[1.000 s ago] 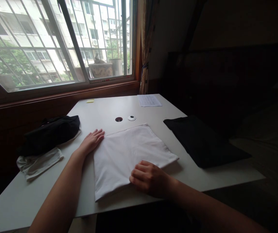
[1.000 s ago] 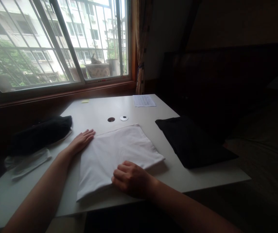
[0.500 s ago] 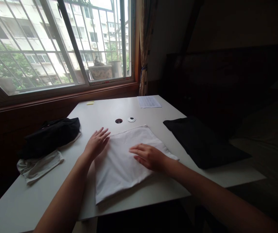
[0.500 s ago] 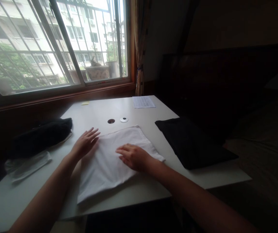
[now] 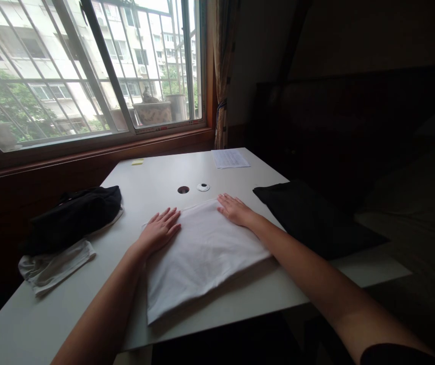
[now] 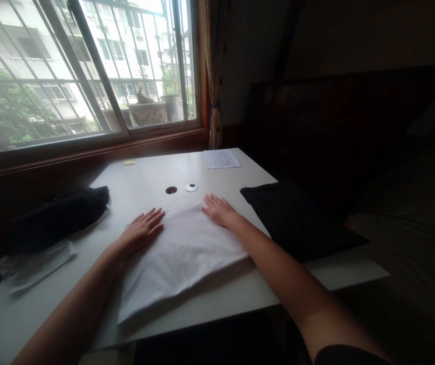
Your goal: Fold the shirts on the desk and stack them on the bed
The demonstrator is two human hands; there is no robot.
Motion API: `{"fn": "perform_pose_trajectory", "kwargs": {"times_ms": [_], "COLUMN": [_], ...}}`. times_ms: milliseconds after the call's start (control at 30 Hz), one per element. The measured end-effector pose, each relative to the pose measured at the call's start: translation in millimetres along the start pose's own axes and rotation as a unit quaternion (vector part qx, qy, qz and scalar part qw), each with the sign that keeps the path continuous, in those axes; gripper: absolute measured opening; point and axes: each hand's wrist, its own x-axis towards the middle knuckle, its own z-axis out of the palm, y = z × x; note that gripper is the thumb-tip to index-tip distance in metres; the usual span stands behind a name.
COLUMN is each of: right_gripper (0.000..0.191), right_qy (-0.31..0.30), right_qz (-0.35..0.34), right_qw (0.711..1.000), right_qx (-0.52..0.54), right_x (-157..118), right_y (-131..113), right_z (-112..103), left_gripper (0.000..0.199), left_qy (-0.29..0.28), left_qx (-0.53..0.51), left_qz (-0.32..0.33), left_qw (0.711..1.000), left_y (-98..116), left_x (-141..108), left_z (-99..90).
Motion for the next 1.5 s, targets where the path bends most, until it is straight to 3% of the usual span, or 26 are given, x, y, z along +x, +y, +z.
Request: {"fn": "perform_pose_trajectory", "kwargs": {"times_ms": [167,267,367,467,767,967,1067,1233,1333,1500], "right_gripper": [0.038,0.045,0.064,0.074,0.071,0.061,0.05,0.03,0.02,0.024], "right_qy": [0.008,0.002,-0.034,-0.058,-0.034,0.011,0.04,0.066,0.069,0.035], "right_qz": [-0.03,-0.057,-0.122,-0.138,-0.044,-0.012,-0.051,-0.211,-0.216,-0.205], "right_qw": [0.999,0.998,0.992,0.988,0.998,0.999,0.997,0.975,0.972,0.972], "right_qx": [-0.004,-0.002,0.012,0.035,-0.023,-0.052,-0.051,-0.025,-0.054,-0.105], "right_x": [-14.8,-30.7,-54.9,-78.6,-124.5,-157.8,-170.3,-184.8,-184.8,-173.1], "right_y": [-18.9,-50.5,-83.8,-95.3,-30.1,-3.2,0.8,-12.3,-18.6,-11.9], "right_z": [-14.2,-0.2,22.6,34.0,15.6,17.9,9.4,-14.6,-22.2,-20.6], "left_gripper": [0.065,0.066,0.067,0.068,0.066,0.053,0.049,0.056,0.06,0.054], "left_qy": [0.003,0.001,0.006,0.008,0.017,0.101,0.13,0.155,0.15,0.108], "left_qx": [-0.004,-0.003,0.001,0.0,-0.022,-0.059,-0.068,-0.118,-0.175,-0.226], "left_qz": [-0.018,-0.018,-0.014,-0.009,-0.014,0.004,0.004,-0.014,-0.032,-0.08], "left_qw": [1.0,1.0,1.0,1.0,1.0,0.993,0.989,0.981,0.972,0.965], "left_y": [-1.9,-1.0,-1.4,-2.4,-7.0,-17.7,-28.3,-46.1,-50.7,-52.8], "left_x": [-1.2,-1.2,-2.4,-3.6,-4.0,-5.1,-6.0,-10.4,-14.8,-23.4], "left_z": [-1.6,-0.9,-0.9,-1.3,0.5,4.1,4.2,1.7,-4.0,-20.2]}}
